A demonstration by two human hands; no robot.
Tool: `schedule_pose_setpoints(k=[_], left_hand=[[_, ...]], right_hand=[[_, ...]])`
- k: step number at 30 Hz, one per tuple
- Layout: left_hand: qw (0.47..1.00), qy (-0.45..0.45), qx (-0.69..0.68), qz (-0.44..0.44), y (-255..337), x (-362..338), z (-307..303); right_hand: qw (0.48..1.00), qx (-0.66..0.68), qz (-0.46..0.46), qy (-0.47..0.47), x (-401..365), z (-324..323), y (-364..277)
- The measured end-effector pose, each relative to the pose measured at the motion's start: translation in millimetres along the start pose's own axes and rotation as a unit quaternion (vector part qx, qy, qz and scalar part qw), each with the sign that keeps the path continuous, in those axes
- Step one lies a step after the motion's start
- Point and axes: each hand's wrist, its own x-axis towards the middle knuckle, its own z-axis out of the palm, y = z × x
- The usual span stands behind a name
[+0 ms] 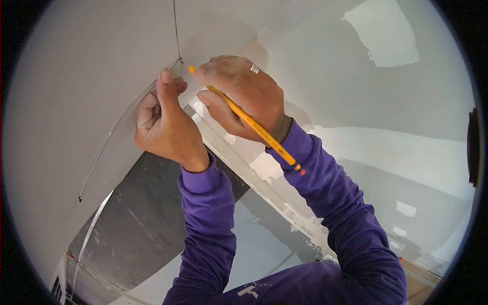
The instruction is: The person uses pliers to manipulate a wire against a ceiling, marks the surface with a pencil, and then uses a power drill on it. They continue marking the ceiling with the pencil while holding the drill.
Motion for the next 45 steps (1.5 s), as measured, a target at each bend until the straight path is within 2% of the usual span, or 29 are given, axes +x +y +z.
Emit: schedule_pose_setpoints(k=[5, 17, 28, 31, 34, 37, 40, 43, 45], left_hand=[[1.000, 0.002, -0.013, -0.011, 1.2, -0.5, 1.4], [1.000, -0.006, -0.022, -0.011, -1.5, -0.1, -0.1], [0.999, -0.004, -0.034, -0.017, 0.0, -1.0, 0.5], [0.999, -0.030, -0.015, -0.015, 0.3, 0.0, -6.9], [0.994, -0.067, 0.083, -0.002, 2.7, -2.5, -31.4], [0.986, -0.095, 0.114, 0.070, 2.7, -19.5, -69.3], [0.969, -0.174, 0.118, 0.126, -6.3, -31.5, -123.6], [0.955, -0.214, 0.132, 0.158, -22.2, -44.7, -174.0], [0.950, -0.230, 0.167, 0.128, -32.9, -52.3, -206.0]], right_hand=[[0.998, -0.004, -0.053, 0.034, -8.6, 13.6, 15.3], [0.993, -0.064, -0.094, 0.036, -11.9, 23.6, 18.9], [0.988, -0.121, -0.093, 0.026, -14.1, 30.6, 12.0], [0.987, -0.127, -0.092, 0.033, -10.9, 30.1, 11.4], [0.985, -0.131, -0.100, 0.054, -7.2, 32.0, 14.0], [0.983, -0.132, -0.095, 0.091, -4.6, 35.6, 13.2], [0.979, -0.137, -0.105, 0.106, -3.4, 37.3, 14.6], [0.979, -0.126, -0.097, 0.130, -4.2, 41.8, 13.7], [0.977, -0.129, -0.089, 0.143, -6.0, 45.8, 14.1]])
